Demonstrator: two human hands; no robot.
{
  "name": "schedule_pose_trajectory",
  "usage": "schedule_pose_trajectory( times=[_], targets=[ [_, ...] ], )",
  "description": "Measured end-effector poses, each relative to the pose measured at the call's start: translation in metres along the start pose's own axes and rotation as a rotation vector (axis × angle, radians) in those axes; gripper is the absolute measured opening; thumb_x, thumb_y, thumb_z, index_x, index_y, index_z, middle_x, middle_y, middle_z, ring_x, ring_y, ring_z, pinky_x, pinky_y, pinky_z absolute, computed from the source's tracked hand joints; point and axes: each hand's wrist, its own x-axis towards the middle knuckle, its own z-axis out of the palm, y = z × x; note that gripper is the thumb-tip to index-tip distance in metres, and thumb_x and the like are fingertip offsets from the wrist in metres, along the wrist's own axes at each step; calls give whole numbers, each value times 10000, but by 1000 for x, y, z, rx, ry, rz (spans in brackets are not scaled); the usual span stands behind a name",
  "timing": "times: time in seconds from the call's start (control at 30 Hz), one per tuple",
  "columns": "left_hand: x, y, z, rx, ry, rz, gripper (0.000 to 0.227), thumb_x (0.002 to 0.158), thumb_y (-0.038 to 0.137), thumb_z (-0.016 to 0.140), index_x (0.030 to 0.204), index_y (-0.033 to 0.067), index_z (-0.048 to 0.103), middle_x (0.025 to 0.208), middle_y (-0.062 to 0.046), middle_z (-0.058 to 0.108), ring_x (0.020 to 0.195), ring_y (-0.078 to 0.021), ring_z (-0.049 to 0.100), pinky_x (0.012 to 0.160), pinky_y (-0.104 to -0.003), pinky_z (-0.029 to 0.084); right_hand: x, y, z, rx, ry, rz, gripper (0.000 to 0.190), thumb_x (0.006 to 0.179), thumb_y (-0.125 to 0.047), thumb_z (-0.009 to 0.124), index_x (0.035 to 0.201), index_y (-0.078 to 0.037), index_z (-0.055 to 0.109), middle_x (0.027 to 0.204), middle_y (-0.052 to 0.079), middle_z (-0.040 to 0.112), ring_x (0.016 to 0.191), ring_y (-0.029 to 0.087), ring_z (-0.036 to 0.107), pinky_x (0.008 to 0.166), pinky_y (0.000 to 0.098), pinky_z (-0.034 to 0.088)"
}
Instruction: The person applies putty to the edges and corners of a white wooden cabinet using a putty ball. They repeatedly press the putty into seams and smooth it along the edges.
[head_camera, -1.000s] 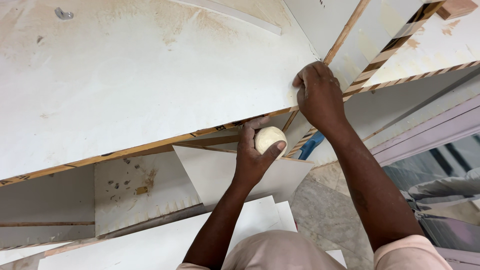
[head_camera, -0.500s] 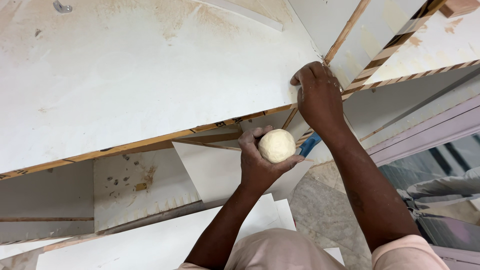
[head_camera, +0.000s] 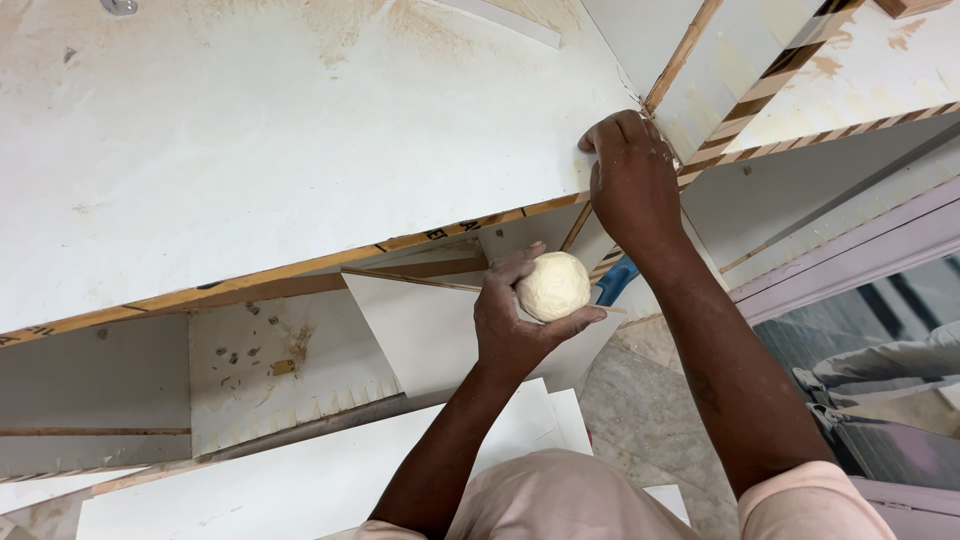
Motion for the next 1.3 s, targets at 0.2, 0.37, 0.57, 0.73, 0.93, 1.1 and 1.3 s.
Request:
schedule_pose_trajectory(
  times=[0.2, 0.37, 0.57, 0.73, 0.93, 1.1, 1.3],
  targets=[
    [-6, 0, 1, -60, 8, -24, 929, 702, 534, 941, 1262, 63, 368, 1340, -191, 634, 1236, -293, 680, 954, -388, 638, -2, 1, 1, 17, -7, 18, 165, 893, 84, 657, 1014, -24, 627, 1060, 135, 623, 1000, 360, 627, 850, 502, 517],
    [-3, 3, -3, -17, 17, -2, 901, 678, 534, 945, 1231, 69, 405, 1299, -186, 641, 1213, -299, 684, 948, -400, 642, -2, 2, 1, 15, 15, -12, 165, 873, 79, 672, 988, -33, 638, 1047, 136, 630, 994, 359, 634, 854, 497, 525],
    [-7, 7, -6, -80, -58, -181, 948, 688, 532, 935, 1315, 49, 413, 1296, -184, 619, 1178, -272, 696, 952, -396, 640, -3, 6, -3, 49, -4, -3, 232, 872, 102, 649, 1066, -22, 680, 1086, 139, 666, 1017, 344, 651, 885, 477, 538],
    [-7, 7, -1, -212, -25, -152, 1006, 749, 559, 924, 1373, 46, 323, 1348, -172, 558, 1271, -264, 661, 1031, -384, 619, -4, 3, -7, 59, -14, 0, 229, 868, 89, 661, 1074, -10, 683, 1092, 146, 673, 1024, 344, 652, 870, 474, 541],
    [-4, 10, -4, -19, -84, -110, 1007, 638, 486, 976, 1343, 62, 396, 1274, -191, 607, 1177, -289, 688, 964, -418, 626, -3, 2, -9, 54, -41, 17, 220, 876, 83, 659, 1072, -10, 695, 1085, 142, 674, 1024, 330, 658, 871, 467, 547],
    [-11, 2, -1, -75, -49, -91, 914, 688, 492, 963, 1247, 92, 361, 1347, -199, 604, 1248, -312, 665, 989, -417, 624, -3, 2, -10, 66, -52, 32, 196, 885, 73, 662, 1057, -10, 701, 1074, 139, 679, 1013, 323, 658, 862, 460, 547],
    [-10, 3, 0, -149, -39, -114, 940, 731, 497, 951, 1278, 91, 304, 1375, -206, 572, 1307, -310, 647, 1025, -419, 618, -1, 5, -14, 148, -76, 58, 228, 892, 94, 646, 1070, -31, 714, 1082, 125, 687, 1021, 311, 663, 845, 445, 556]
  ],
)
